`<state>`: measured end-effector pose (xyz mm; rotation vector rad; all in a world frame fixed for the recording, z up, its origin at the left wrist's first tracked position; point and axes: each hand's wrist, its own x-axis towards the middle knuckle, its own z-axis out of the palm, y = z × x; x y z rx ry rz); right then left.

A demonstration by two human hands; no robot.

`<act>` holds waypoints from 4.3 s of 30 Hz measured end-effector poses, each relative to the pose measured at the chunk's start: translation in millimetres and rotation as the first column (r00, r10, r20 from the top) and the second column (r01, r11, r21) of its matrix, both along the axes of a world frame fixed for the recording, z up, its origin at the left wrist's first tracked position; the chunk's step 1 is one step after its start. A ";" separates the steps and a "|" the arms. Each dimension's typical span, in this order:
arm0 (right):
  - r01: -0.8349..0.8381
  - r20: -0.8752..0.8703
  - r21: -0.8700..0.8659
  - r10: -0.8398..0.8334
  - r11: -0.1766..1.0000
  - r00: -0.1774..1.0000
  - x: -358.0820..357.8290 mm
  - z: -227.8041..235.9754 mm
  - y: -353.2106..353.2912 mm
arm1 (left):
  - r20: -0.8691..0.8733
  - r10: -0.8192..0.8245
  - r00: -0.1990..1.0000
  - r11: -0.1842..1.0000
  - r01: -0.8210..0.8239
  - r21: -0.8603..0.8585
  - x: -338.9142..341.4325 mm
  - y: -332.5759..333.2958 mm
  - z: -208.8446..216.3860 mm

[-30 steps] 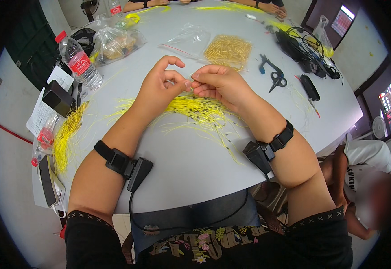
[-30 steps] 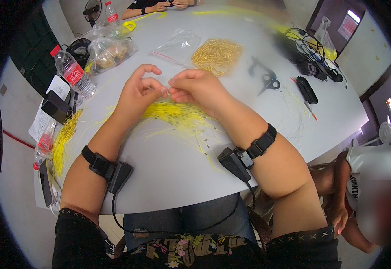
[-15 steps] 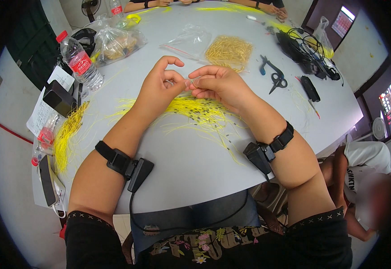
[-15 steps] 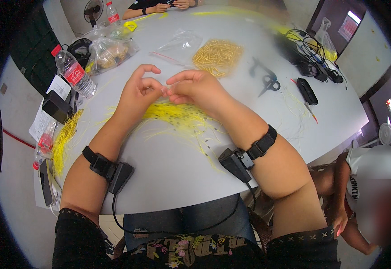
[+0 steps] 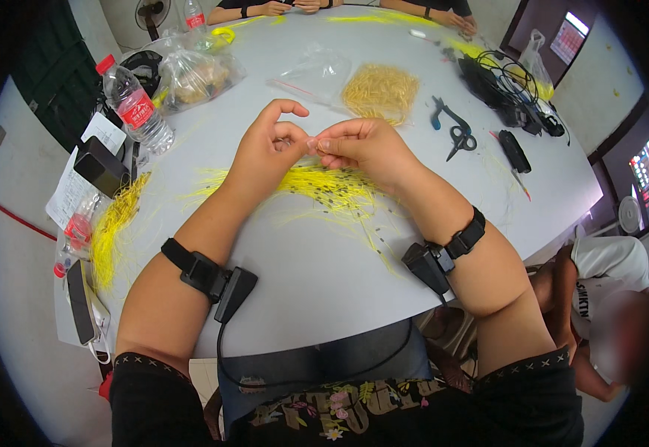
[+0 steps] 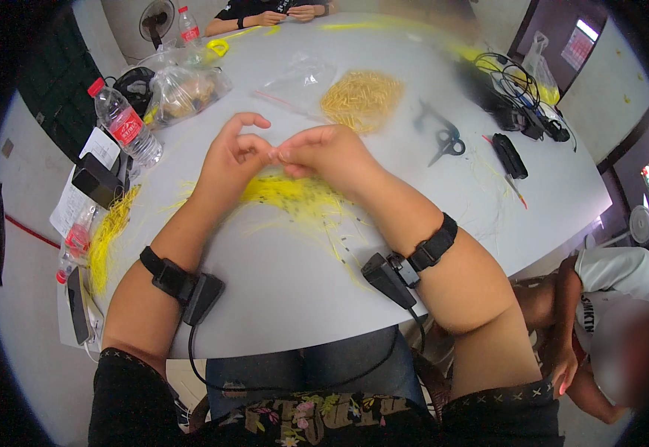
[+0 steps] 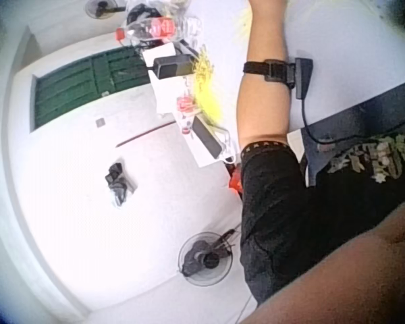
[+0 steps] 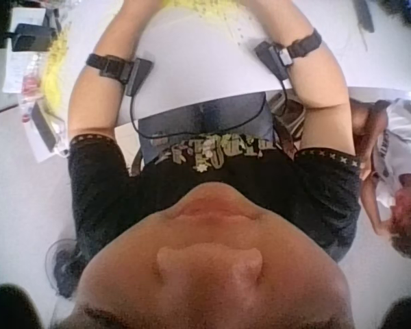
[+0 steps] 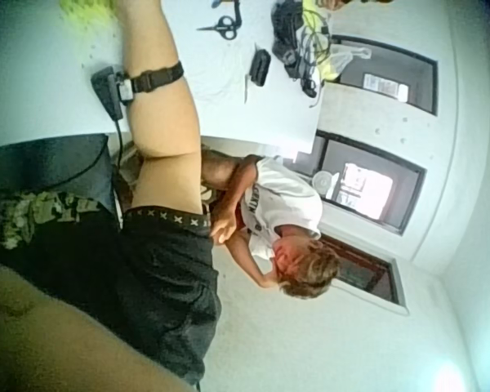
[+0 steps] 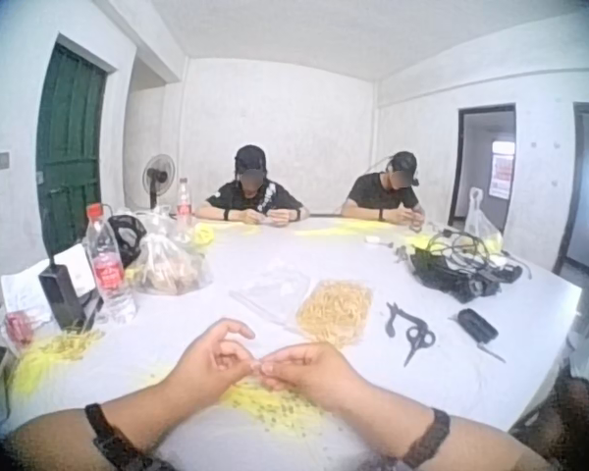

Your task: Assemble small yellow soft plastic fishing lures by hand at a table.

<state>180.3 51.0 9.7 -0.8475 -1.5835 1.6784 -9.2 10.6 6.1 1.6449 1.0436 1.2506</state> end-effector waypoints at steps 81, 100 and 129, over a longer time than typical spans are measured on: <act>-0.212 -0.357 -0.076 0.172 0.974 0.918 9.6 23.2 -7.0 | -0.034 0.171 0.985 0.983 -0.173 -0.058 -6.9 6.5 -8.9; 0.129 0.189 0.484 -0.247 0.866 0.950 21.1 8.3 23.4 | -0.062 0.237 0.969 0.970 -0.240 -0.030 -7.6 10.1 -9.5; 0.056 0.264 0.443 -0.190 0.895 0.946 10.8 15.2 -1.0 | 0.073 -0.067 0.995 0.994 0.073 -0.078 7.3 2.2 -6.8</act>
